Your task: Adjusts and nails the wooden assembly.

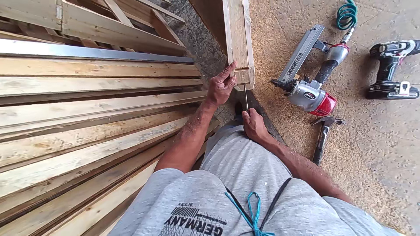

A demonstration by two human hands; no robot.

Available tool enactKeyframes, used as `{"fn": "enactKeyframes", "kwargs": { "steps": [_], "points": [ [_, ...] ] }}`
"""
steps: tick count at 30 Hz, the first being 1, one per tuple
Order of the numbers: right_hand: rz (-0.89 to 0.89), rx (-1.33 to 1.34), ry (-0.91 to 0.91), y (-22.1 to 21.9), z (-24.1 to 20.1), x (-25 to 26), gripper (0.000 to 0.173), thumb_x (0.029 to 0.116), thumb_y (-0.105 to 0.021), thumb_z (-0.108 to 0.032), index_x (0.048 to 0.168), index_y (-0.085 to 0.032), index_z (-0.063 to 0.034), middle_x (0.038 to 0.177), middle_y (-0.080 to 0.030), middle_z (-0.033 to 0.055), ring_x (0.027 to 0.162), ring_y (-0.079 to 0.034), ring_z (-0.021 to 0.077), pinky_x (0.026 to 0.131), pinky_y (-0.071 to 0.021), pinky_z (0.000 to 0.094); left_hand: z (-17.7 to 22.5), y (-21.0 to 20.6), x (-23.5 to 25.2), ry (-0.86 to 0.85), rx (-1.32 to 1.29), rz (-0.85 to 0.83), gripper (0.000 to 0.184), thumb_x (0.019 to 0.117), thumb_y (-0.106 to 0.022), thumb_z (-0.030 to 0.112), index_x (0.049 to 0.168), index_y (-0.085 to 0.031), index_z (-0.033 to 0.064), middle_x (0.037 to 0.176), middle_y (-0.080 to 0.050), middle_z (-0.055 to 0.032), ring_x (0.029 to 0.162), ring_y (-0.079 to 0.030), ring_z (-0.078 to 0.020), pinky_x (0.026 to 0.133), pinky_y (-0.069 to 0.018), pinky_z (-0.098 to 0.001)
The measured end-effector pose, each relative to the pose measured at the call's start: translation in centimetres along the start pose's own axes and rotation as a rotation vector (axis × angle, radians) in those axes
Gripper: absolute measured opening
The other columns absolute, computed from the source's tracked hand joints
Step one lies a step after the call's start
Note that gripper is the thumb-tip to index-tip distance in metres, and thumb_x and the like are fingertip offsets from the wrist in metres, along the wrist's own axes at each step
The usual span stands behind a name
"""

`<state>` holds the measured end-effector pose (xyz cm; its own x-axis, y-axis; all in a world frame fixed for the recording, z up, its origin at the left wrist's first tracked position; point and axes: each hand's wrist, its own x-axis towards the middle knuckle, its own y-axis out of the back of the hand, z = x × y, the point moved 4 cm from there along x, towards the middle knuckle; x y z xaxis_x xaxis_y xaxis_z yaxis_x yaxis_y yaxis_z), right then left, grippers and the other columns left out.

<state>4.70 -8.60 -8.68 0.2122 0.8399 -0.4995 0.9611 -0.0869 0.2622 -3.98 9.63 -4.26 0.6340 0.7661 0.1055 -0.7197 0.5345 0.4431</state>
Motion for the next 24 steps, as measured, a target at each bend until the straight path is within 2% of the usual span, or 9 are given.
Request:
{"fn": "enactKeyframes", "kwargs": {
  "steps": [4,7,10,18,21,24],
  "points": [
    [0.041,-0.045,0.088,-0.5,1.6,1.3,0.038,0.1092,-0.039,-0.037,0.111,-0.059,-0.0044,0.072,-0.059,0.0027,0.063,-0.061,0.0158,0.062,-0.0545,0.0366,0.0,0.1,-0.1,-0.008,0.036,-0.002,0.053,0.1016,-0.063,0.007,0.153,-0.051,0.0141,0.147,-0.059,-0.0115,0.105,-0.072,-0.0162,0.089,-0.0610,-0.0299],
    [0.060,-0.056,0.129,-0.8,2.4,2.0,0.038,0.1091,-0.040,-0.036,0.111,-0.060,-0.0038,0.073,-0.060,0.0032,0.063,-0.061,0.0158,0.062,-0.0544,0.0364,-0.2,0.0,-0.2,-0.018,0.015,0.011,0.051,0.1014,-0.063,0.006,0.151,-0.054,0.0126,0.147,-0.059,-0.0118,0.102,-0.072,-0.0146,0.087,-0.0609,-0.0283],
    [0.056,-0.051,0.166,-1.0,3.1,2.6,0.039,0.1093,-0.040,-0.036,0.111,-0.060,-0.0031,0.073,-0.061,0.0036,0.063,-0.062,0.0158,0.062,-0.0554,0.0366,-0.2,-0.1,-0.3,-0.020,-0.009,0.013,0.051,0.1011,-0.063,0.005,0.150,-0.054,0.0121,0.149,-0.058,-0.0117,0.105,-0.072,-0.0158,0.089,-0.0610,-0.0289],
    [0.065,-0.040,0.226,-1.3,4.3,3.8,0.038,0.1093,-0.040,-0.035,0.114,-0.059,-0.0032,0.073,-0.061,0.0036,0.062,-0.062,0.0156,0.061,-0.0556,0.0368,-0.6,-0.2,-0.3,-0.040,0.034,0.044,0.049,0.1017,-0.063,0.007,0.150,-0.055,0.0148,0.141,-0.063,-0.0115,0.083,-0.070,-0.0093,0.077,-0.0602,-0.0251],
    [0.036,-0.027,0.238,-1.1,4.3,3.9,0.039,0.1098,-0.039,-0.036,0.115,-0.058,-0.0029,0.073,-0.061,0.0043,0.062,-0.062,0.0164,0.061,-0.0560,0.0379,-0.6,-0.1,-0.1,-0.060,0.026,0.031,0.048,0.1017,-0.063,0.007,0.149,-0.056,0.0123,0.141,-0.063,-0.0116,0.087,-0.071,-0.0095,0.079,-0.0607,-0.0259],
    [-0.059,-0.049,0.182,0.7,3.6,2.6,0.042,0.1100,-0.038,-0.041,0.116,-0.057,-0.0045,0.075,-0.061,0.0046,0.064,-0.063,0.0174,0.063,-0.0569,0.0397,-0.7,0.0,0.1,-0.068,0.044,0.038,0.047,0.1001,-0.064,0.006,0.147,-0.057,0.0097,0.130,-0.069,-0.0127,0.080,-0.070,-0.0093,0.076,-0.0612,-0.0269]
  ]
}}
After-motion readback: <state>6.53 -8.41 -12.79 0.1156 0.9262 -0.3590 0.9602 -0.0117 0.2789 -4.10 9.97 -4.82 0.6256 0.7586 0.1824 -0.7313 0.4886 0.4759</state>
